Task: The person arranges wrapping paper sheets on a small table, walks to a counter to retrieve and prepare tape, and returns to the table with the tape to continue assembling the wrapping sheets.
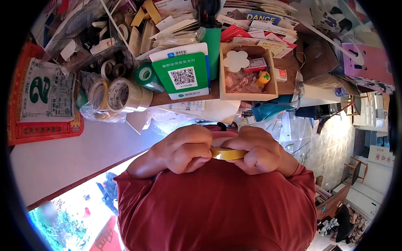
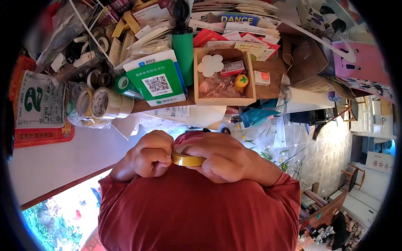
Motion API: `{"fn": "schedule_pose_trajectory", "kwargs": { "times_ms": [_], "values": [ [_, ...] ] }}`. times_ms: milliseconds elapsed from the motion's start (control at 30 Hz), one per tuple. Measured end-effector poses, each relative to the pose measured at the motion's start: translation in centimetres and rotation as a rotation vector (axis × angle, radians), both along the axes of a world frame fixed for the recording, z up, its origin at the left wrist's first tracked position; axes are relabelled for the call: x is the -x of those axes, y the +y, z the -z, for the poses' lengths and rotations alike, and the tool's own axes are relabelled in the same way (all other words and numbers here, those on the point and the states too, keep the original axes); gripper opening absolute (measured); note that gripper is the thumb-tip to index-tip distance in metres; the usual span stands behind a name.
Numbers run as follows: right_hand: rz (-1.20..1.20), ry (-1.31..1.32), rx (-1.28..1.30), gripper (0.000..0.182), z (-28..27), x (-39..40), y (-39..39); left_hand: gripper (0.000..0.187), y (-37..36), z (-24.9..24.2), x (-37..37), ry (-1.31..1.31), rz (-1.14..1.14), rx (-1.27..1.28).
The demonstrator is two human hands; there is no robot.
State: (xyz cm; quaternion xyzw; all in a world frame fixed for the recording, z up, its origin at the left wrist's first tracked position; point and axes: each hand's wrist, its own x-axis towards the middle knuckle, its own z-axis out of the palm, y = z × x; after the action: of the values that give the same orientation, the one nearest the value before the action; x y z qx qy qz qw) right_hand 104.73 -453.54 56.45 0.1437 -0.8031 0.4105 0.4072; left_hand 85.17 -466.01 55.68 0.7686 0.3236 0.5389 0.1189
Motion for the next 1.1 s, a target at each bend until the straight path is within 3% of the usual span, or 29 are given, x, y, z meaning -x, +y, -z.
{"fn": "schedule_pose_trajectory", "kwargs": {
  "times_ms": [267, 367, 800, 1100],
  "values": [
    [0.166, 0.099, -0.174, 0.04, -1.0, 0.4, 0.4, 0.036, -0.9, -1.4, -0.5, -0.035, -0.211, 0.028],
    [0.238, 0.157, -0.211, 0.039, -0.7, 0.6, 0.4, 0.035, -1.6, -1.6, -1.2, 0.034, -0.408, -0.044],
    [0.222, 0.099, -0.079, 0.045, -1.5, 0.7, -0.6, 0.042, -1.8, -2.7, -1.3, -0.031, -0.344, 0.046],
    [0.195, 0.017, -0.016, 0.035, -1.3, -0.2, -0.6, 0.045, -2.1, -2.0, -1.4, -0.015, -0.369, 0.065]
  ]
}}
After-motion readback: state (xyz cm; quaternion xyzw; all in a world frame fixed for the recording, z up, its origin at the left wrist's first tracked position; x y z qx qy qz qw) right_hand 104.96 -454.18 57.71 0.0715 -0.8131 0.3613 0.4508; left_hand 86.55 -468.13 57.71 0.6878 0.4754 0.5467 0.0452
